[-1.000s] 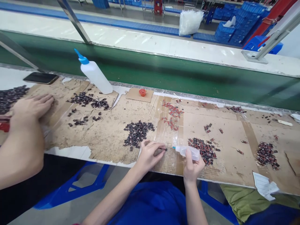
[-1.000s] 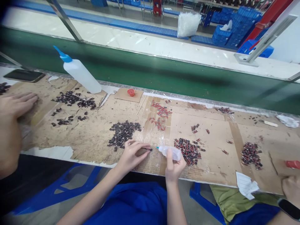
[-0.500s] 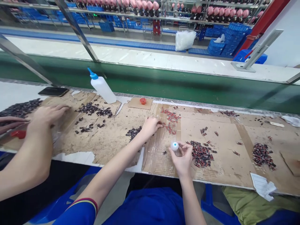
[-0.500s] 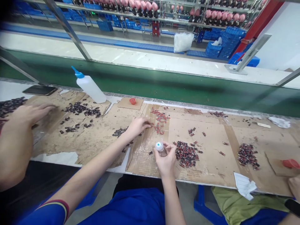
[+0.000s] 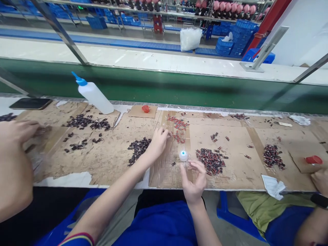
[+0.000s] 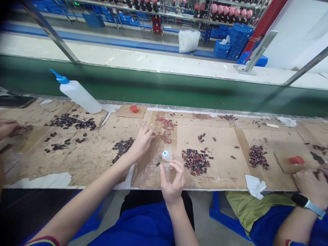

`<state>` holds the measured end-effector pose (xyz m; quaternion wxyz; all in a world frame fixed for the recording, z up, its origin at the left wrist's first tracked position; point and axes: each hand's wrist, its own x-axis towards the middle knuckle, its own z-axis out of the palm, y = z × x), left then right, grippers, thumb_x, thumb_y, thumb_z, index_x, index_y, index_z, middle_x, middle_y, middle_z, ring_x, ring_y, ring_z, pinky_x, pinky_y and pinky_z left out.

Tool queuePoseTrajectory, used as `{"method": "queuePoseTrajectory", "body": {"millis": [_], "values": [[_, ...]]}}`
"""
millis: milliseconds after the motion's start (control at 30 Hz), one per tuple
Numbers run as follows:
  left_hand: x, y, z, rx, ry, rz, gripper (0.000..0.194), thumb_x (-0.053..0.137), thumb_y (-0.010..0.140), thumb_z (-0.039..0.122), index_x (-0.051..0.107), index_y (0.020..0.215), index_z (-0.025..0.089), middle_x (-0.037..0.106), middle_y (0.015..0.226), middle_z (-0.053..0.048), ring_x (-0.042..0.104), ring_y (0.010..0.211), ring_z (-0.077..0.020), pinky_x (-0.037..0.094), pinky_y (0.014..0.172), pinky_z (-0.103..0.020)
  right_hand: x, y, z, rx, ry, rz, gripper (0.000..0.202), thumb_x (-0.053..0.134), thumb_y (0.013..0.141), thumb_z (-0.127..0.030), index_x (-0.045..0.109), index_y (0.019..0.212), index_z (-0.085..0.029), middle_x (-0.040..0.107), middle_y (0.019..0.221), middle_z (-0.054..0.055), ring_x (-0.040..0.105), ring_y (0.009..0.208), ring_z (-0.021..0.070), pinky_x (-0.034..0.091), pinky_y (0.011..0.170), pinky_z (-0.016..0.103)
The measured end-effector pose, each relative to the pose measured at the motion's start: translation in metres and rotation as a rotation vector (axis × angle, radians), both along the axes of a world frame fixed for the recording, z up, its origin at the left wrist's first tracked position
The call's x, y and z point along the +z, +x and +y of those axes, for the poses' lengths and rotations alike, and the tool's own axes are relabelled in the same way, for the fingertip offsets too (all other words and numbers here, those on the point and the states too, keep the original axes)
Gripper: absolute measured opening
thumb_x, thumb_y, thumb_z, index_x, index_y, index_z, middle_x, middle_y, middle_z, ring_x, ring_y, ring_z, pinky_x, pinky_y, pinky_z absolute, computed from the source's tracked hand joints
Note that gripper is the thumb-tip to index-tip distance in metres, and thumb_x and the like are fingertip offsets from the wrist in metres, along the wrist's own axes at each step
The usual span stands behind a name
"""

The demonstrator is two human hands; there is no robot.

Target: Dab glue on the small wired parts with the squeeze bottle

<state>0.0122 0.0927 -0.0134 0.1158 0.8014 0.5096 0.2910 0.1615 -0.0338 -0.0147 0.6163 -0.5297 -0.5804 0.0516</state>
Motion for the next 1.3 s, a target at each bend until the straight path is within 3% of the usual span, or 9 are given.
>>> {"method": "queuePoseTrajectory", "body": {"millis": [167,300,533,700,833,1033,1300], "values": [[0.017,0.003,-0.078,-0.152,-0.113,-0.346,0.019,0.044,0.095,0.017,0.06,0.088,0.022,0.066,0.084,-0.004,0.062,0.082,-0.0177,0.051,0.076,-0.03,0.003,-0.004,-0.003,0.137,-0.2,0.154,0.016,0.063,0.087,-0.023,0.065,0.103,-0.022,0.07,0.091,0.007,0.068,0.077,0.017,0.059,0.064,0.03],[0.014,0.005,-0.109,-0.122,-0.233,-0.484,0.015,0.051,0.093,0.024,0.066,0.088,0.023,0.071,0.084,-0.003,0.067,0.081,-0.0179,0.054,0.073,-0.029,0.003,-0.005,-0.007,0.222,-0.322,0.213,0.013,0.059,0.089,-0.024,0.072,0.088,-0.022,0.071,0.08,0.004,0.069,0.075,0.0172,0.059,0.07,0.031],[0.001,0.002,-0.107,0.001,-0.305,-0.51,0.017,0.055,0.091,0.032,0.068,0.087,0.021,0.073,0.083,-0.003,0.068,0.078,-0.018,0.054,0.072,-0.029,-0.002,-0.002,-0.01,0.35,-0.466,0.199,0.016,0.057,0.09,-0.026,0.073,0.091,-0.023,0.072,0.087,0.005,0.069,0.082,0.0178,0.057,0.077,0.031],[-0.009,-0.008,-0.103,0.009,-0.173,-0.254,0.013,0.063,0.088,0.031,0.069,0.096,0.023,0.074,0.095,-0.005,0.065,0.093,-0.0217,0.047,0.083,-0.036,-0.007,0.001,-0.011,0.202,-0.493,0.19,0.02,0.053,0.092,-0.027,0.071,0.096,-0.021,0.07,0.093,0.008,0.067,0.091,0.0194,0.055,0.085,0.035],[-0.024,-0.006,-0.102,0.043,-0.068,-0.103,0.011,0.065,0.087,0.026,0.07,0.096,0.023,0.072,0.095,-0.005,0.061,0.095,-0.0233,0.042,0.081,-0.038,-0.013,0.0,-0.013,0.164,-0.554,0.212,0.023,0.054,0.091,-0.032,0.071,0.098,-0.019,0.07,0.095,0.009,0.067,0.092,0.0205,0.055,0.085,0.036],[-0.033,0.007,-0.102,0.033,-0.038,-0.232,0.013,0.056,0.091,0.021,0.069,0.092,0.022,0.07,0.096,-0.006,0.057,0.095,-0.0227,0.045,0.083,-0.038,-0.019,-0.006,-0.015,0.124,-0.621,0.313,0.026,0.055,0.09,-0.038,0.07,0.094,-0.018,0.071,0.097,0.01,0.068,0.092,0.0215,0.056,0.085,0.037],[-0.015,0.01,-0.112,0.037,-0.262,-0.504,0.012,0.058,0.089,0.022,0.069,0.087,0.021,0.071,0.084,-0.005,0.063,0.085,-0.0196,0.052,0.077,-0.032,-0.019,-0.011,-0.016,0.161,-0.684,0.55,0.028,0.059,0.087,-0.042,0.067,0.095,-0.016,0.074,0.097,0.012,0.071,0.092,0.0217,0.058,0.082,0.036]]}}
